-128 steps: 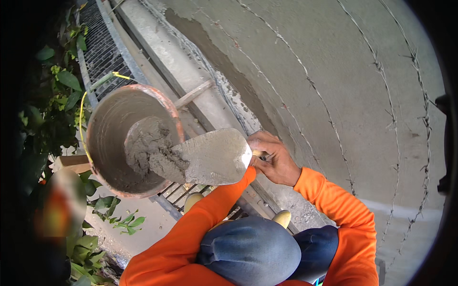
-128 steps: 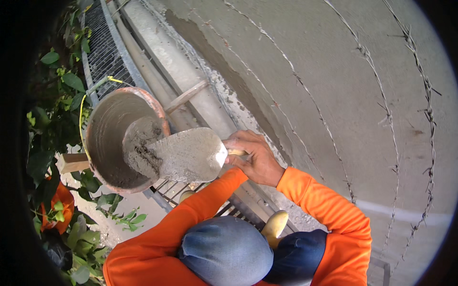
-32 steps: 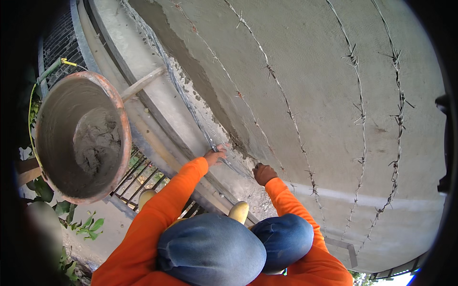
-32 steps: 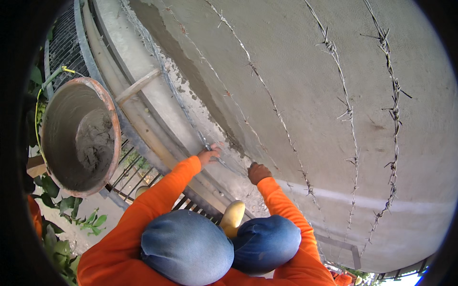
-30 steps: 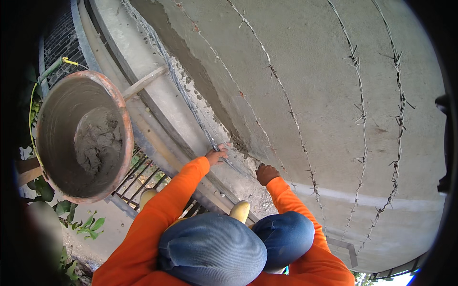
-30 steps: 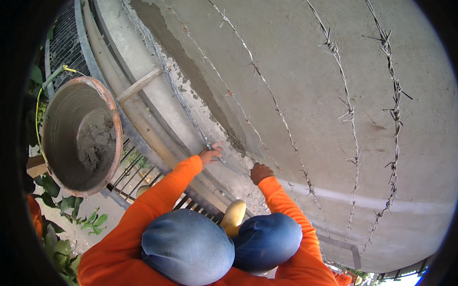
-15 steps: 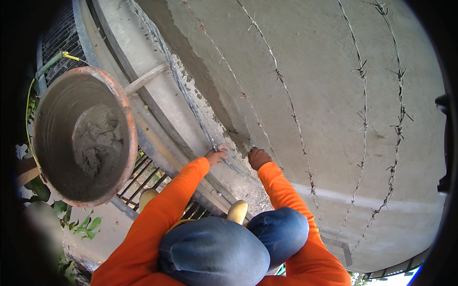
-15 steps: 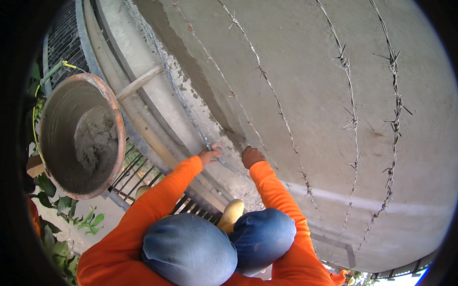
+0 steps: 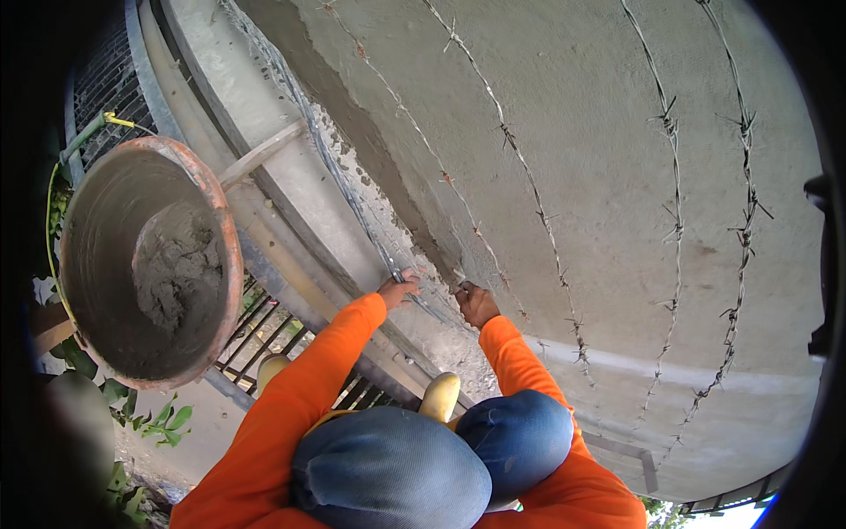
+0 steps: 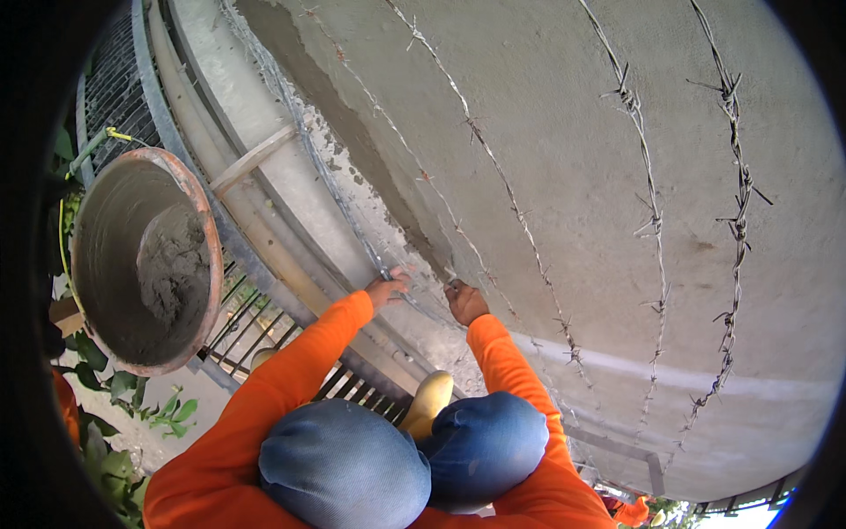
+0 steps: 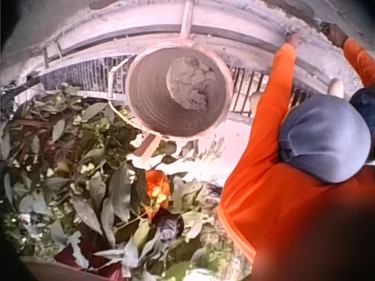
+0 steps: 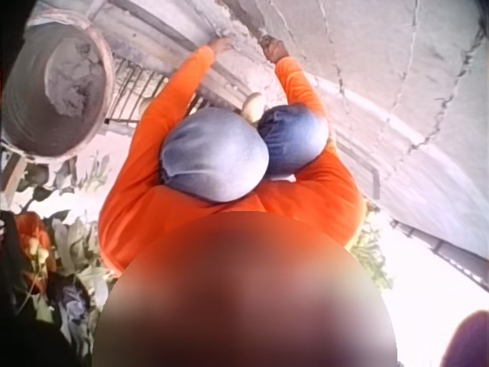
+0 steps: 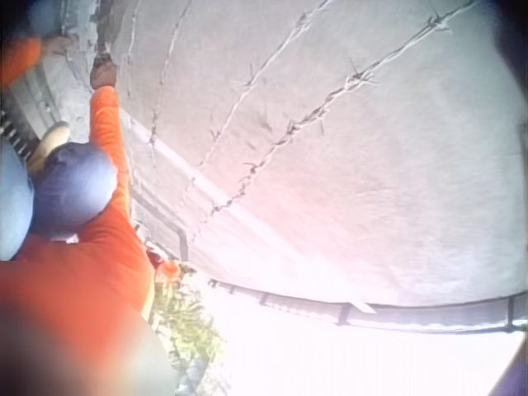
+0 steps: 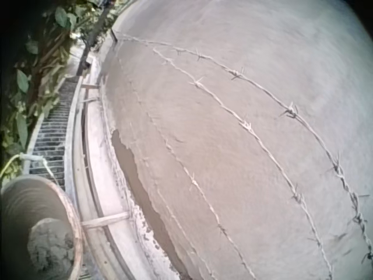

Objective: The person scoops cement from a bucket with a trowel and applies it to a concrete wall topped with barbed wire. They repeatedly smooth the cement along the wall edge while standing on a metal grate platform.

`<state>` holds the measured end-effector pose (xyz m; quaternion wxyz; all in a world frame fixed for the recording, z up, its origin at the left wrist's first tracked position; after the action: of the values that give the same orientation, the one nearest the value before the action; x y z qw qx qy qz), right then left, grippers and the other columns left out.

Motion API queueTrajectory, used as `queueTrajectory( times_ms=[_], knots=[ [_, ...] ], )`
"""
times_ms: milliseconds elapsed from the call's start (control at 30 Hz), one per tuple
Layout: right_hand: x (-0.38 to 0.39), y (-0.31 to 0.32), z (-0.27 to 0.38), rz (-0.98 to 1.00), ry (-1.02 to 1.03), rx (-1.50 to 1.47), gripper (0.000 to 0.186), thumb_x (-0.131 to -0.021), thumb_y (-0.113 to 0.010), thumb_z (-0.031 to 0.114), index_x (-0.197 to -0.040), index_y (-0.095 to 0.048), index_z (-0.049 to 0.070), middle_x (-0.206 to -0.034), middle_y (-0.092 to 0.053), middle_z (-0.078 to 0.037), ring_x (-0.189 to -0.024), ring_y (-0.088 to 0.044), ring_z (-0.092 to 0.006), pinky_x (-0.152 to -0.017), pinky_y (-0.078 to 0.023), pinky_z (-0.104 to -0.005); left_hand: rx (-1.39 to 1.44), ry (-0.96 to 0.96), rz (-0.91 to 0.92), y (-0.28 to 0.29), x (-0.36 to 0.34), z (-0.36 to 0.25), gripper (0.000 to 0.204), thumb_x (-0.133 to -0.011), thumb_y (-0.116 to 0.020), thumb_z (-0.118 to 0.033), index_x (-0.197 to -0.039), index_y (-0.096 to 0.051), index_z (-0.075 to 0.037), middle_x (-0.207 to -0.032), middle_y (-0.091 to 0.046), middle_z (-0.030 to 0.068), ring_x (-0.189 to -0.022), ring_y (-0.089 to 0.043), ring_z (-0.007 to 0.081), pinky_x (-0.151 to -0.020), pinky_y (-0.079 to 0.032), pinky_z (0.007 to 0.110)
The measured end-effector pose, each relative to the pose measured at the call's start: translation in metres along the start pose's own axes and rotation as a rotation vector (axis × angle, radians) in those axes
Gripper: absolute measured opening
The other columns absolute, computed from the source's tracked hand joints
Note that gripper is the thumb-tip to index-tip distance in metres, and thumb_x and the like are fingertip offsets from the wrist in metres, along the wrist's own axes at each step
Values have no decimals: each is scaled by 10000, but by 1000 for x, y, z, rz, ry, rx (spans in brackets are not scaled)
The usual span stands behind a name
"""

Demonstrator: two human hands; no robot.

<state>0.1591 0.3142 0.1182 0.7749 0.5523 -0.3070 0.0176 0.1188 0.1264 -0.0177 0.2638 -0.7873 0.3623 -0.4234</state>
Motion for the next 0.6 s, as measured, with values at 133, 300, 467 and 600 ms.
queueTrajectory(
  times_ms=[133, 300, 467, 600],
  knots=[
    [-6, -11, -25, -73, 19, 63, 449, -998, -513, 464, -1145, -656, 64, -973, -683, -318, -1000, -648, -503, -869, -511, -558, -12, 5, -12, 1, 4, 0, 560, -866, -598, -182, -1415, -538, -276, -1373, -509, 40, -1221, -506, 212, -1035, -426, 468],
    [2, -17, -38, 23, 34, 30, 438, -992, -518, 465, -1188, -652, 97, -997, -692, -304, -1018, -647, -502, -893, -508, -554, 21, 15, -19, -2, 6, -2, 562, -870, -597, -187, -1421, -532, -278, -1398, -494, 50, -1252, -491, 218, -1049, -422, 470],
    [3, -19, -34, 33, 14, 56, 424, -989, -525, 459, -1194, -655, 111, -996, -695, -297, -1023, -648, -495, -900, -506, -548, 16, 14, -44, -3, 11, -5, 570, -864, -600, -187, -1422, -532, -282, -1408, -482, 49, -1269, -482, 218, -1054, -418, 472],
    [3, -19, -41, 30, -13, 18, 409, -990, -528, 452, -1185, -663, 119, -996, -695, -297, -1024, -647, -496, -903, -501, -552, -7, 20, -35, -2, 12, -6, 576, -855, -600, -176, -1418, -535, -278, -1391, -495, 51, -1271, -480, 219, -1057, -417, 467]
  ],
)
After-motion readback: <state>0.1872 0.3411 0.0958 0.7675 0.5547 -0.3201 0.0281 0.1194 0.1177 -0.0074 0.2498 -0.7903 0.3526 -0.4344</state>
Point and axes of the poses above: each hand's wrist, its own x-axis away from the middle knuckle, its own y-axis out of the back of the hand, z = x × y, the point moved 5 cm from there along -x, towards the middle knuckle
